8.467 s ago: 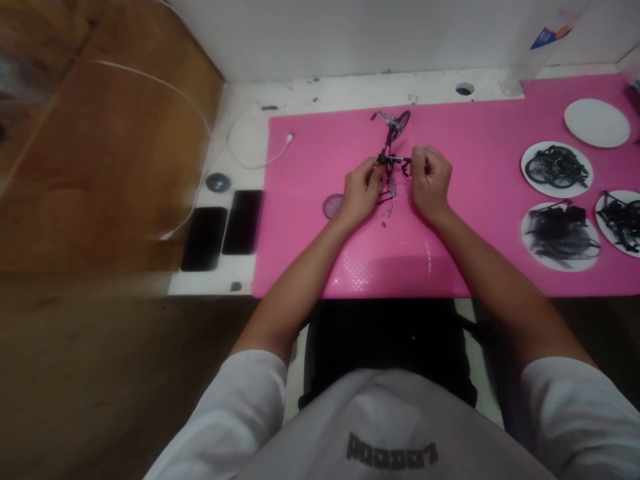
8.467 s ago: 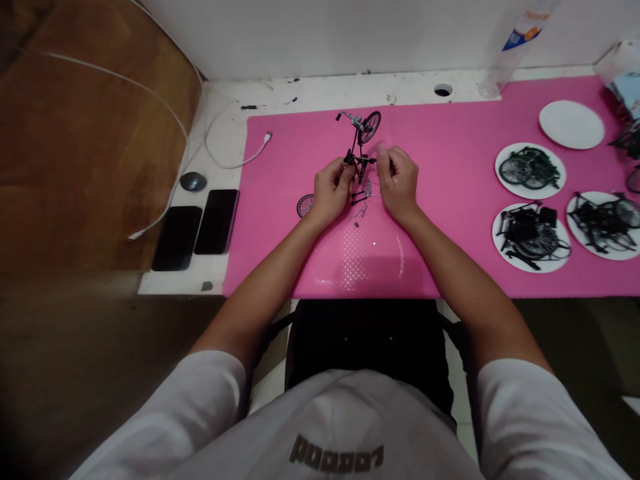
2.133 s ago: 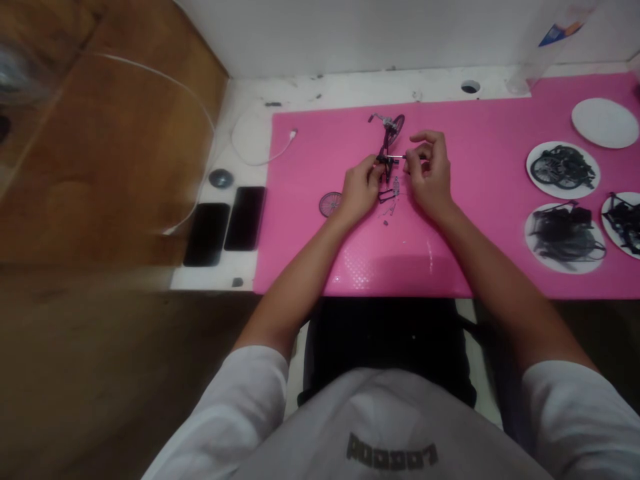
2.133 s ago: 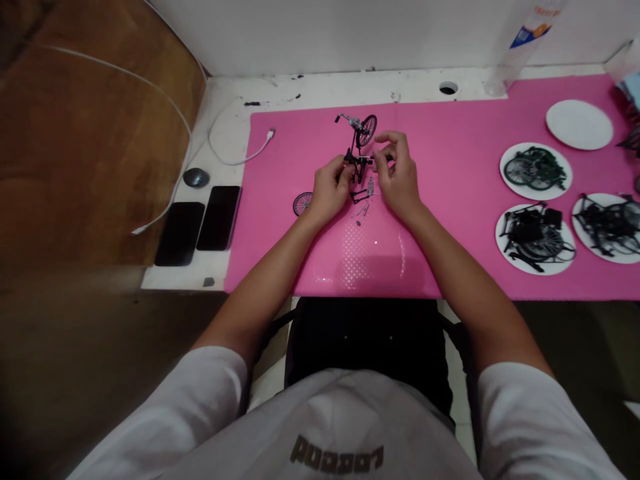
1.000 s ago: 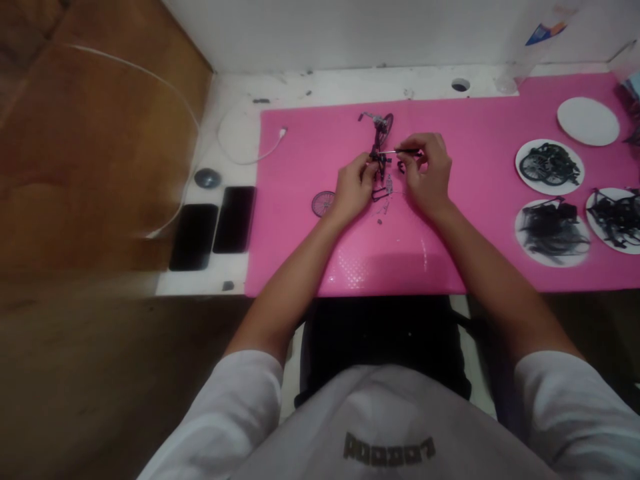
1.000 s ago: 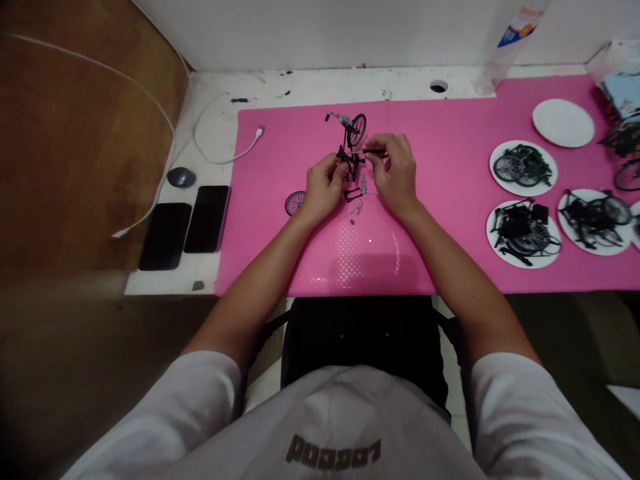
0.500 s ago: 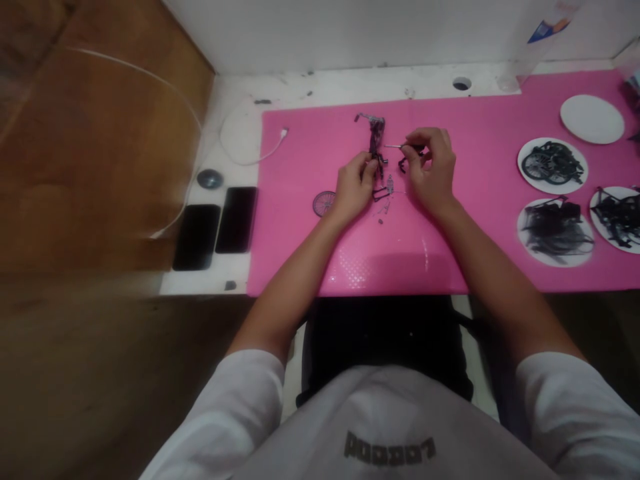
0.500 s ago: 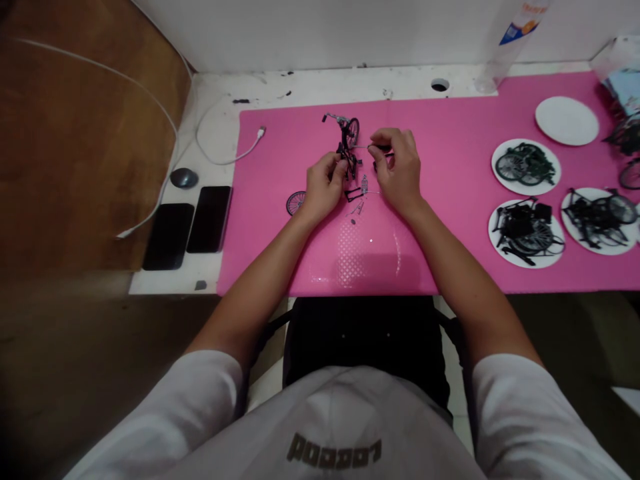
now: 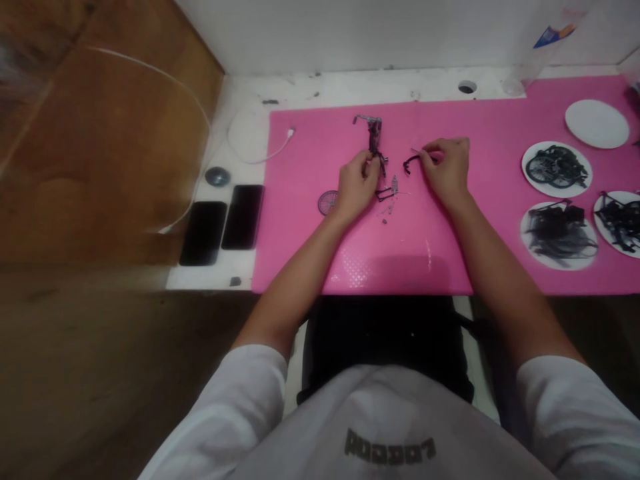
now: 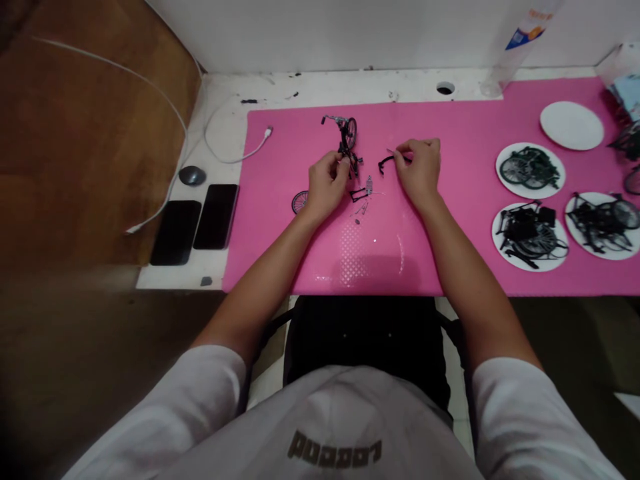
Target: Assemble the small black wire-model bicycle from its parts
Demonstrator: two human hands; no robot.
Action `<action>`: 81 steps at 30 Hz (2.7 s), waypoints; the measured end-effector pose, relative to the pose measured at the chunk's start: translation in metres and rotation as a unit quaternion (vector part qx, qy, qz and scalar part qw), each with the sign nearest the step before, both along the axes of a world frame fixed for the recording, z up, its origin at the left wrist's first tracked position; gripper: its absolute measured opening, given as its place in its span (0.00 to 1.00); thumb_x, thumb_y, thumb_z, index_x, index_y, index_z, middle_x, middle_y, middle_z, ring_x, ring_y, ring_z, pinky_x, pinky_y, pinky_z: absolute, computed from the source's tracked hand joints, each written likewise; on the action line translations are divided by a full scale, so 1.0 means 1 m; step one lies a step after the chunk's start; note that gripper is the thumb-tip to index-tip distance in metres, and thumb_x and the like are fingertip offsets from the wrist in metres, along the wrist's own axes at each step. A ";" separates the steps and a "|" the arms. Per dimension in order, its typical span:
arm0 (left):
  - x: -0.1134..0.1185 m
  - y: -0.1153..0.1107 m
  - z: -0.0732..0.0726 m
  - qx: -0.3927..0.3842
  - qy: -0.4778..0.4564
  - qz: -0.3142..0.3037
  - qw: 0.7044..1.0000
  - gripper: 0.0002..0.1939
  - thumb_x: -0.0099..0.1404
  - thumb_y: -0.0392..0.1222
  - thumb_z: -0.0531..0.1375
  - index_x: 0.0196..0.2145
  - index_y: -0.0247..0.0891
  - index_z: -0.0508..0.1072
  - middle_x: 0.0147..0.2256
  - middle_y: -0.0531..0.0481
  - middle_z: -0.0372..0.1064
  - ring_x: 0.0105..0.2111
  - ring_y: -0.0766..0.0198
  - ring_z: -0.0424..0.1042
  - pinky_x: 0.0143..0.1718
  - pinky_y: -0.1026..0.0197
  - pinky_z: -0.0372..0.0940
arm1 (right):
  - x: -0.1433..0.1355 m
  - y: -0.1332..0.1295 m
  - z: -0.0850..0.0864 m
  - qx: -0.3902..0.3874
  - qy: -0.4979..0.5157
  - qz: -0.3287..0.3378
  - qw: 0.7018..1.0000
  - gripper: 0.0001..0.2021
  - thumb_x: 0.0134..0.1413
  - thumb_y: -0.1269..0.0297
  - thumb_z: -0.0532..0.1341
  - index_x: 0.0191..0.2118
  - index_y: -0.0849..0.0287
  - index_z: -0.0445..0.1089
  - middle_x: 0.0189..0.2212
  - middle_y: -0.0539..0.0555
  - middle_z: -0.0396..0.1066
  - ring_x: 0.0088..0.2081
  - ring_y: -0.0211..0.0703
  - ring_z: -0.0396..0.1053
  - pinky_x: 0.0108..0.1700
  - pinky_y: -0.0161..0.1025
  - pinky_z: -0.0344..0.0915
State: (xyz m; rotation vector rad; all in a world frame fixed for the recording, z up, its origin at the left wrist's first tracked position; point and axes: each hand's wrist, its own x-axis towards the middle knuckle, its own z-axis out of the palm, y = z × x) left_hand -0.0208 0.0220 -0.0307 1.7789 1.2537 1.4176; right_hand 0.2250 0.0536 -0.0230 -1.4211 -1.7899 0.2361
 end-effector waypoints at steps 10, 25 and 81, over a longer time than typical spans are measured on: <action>0.001 -0.004 0.010 -0.013 0.011 0.009 1.000 0.26 0.78 0.67 0.59 0.35 0.42 0.73 0.23 0.56 0.56 0.25 0.65 0.61 0.30 0.59 0.55 | -0.027 -0.020 0.020 -0.031 -0.035 0.166 0.985 0.22 0.63 0.34 0.70 0.42 0.48 0.80 0.60 0.61 0.77 0.67 0.70 0.58 0.71 0.77 0.54; 0.000 -0.001 0.006 -0.040 0.018 0.024 0.999 0.21 0.76 0.61 0.65 0.34 0.42 0.74 0.22 0.56 0.57 0.24 0.65 0.60 0.30 0.59 0.58 | -0.020 -0.014 0.013 -0.058 -0.115 0.216 0.968 0.20 0.55 0.41 0.76 0.47 0.48 0.86 0.57 0.63 0.77 0.64 0.75 0.66 0.72 0.78 0.57; 0.007 -0.008 0.015 -0.015 0.040 0.000 0.999 0.18 0.75 0.60 0.66 0.37 0.43 0.76 0.20 0.59 0.57 0.22 0.65 0.58 0.30 0.59 0.57 | -0.057 -0.044 0.027 -0.012 0.113 0.086 0.990 0.18 0.64 0.38 0.70 0.44 0.47 0.82 0.45 0.60 0.81 0.54 0.65 0.78 0.55 0.67 0.80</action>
